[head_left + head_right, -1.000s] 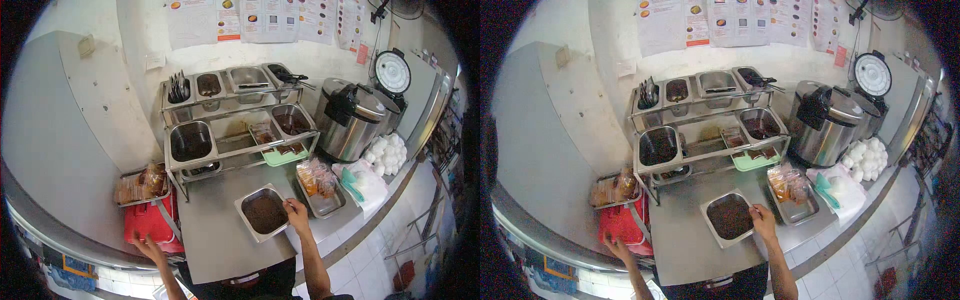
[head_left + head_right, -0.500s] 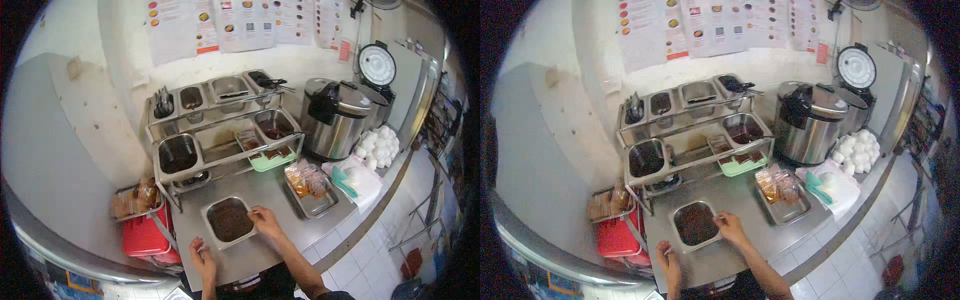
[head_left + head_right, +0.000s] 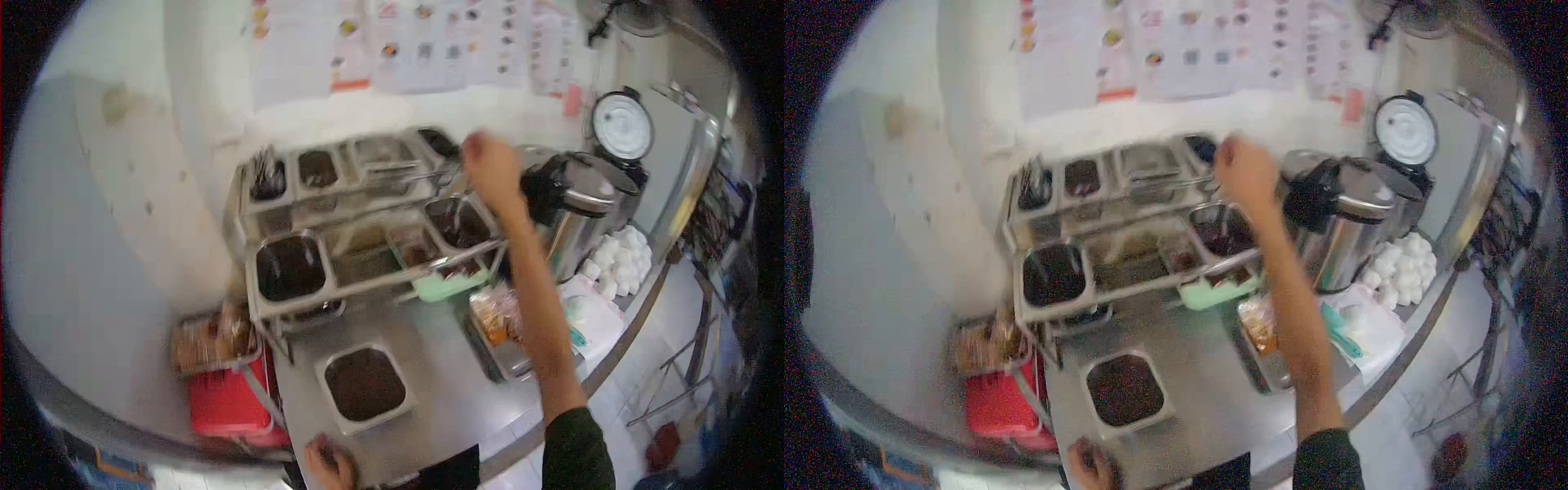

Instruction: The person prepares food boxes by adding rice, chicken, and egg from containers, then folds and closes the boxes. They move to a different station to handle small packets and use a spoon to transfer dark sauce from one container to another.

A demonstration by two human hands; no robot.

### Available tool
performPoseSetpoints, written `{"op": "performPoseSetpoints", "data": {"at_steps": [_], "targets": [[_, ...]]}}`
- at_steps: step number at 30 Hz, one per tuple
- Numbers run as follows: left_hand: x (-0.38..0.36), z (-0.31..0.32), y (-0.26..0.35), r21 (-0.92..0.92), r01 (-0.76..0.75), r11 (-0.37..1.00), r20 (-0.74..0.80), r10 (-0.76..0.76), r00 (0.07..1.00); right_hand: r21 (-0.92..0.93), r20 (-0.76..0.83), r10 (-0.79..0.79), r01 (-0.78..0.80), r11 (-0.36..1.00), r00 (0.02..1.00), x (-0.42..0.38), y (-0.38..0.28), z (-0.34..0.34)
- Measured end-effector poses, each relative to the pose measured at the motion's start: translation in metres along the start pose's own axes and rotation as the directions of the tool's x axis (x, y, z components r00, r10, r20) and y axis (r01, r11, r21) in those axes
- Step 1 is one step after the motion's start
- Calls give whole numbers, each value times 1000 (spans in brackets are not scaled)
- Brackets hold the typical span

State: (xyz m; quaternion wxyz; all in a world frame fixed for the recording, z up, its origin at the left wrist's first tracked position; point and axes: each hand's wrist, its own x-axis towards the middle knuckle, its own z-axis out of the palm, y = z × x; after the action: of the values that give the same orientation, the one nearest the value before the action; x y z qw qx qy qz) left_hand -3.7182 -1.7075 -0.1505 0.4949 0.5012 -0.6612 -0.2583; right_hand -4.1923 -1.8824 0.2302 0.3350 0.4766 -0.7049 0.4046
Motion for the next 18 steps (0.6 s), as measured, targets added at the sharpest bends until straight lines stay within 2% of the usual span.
{"op": "performPoseSetpoints", "data": {"at_steps": [1,2,3,4,5,7,10,13,16,17,18], "targets": [[6,8,9,83,64,995,-75,-58,996,-94,22,-92,94,991,995,30,29,31],[4,7,19,76,135,988,-50,-132,990,-94,143,-96,110,989,985,54,61,63],[5,7,15,75,113,991,-39,-110,993,-90,261,-98,125,988,960,77,80,86],[13,1,28,93,105,990,-4,-105,994,-262,370,-100,207,943,923,88,78,90],[14,2,27,125,38,991,-26,-35,999,-304,448,-187,346,887,874,102,101,114],[18,6,26,117,84,990,-25,-82,996,-413,580,36,256,874,814,113,114,139],[21,7,22,123,118,985,-47,-113,992,-439,478,52,187,879,877,111,114,142],[21,6,20,103,163,981,-27,-161,987,-363,469,12,180,914,883,112,106,135],[24,4,30,130,143,981,-26,-141,990,-419,436,54,150,896,898,107,87,133],[24,4,28,132,141,981,-35,-137,990,-417,381,-24,195,888,924,102,88,134],[19,3,21,121,123,985,-40,-119,992,-413,351,-188,331,848,917,105,109,149]]}}
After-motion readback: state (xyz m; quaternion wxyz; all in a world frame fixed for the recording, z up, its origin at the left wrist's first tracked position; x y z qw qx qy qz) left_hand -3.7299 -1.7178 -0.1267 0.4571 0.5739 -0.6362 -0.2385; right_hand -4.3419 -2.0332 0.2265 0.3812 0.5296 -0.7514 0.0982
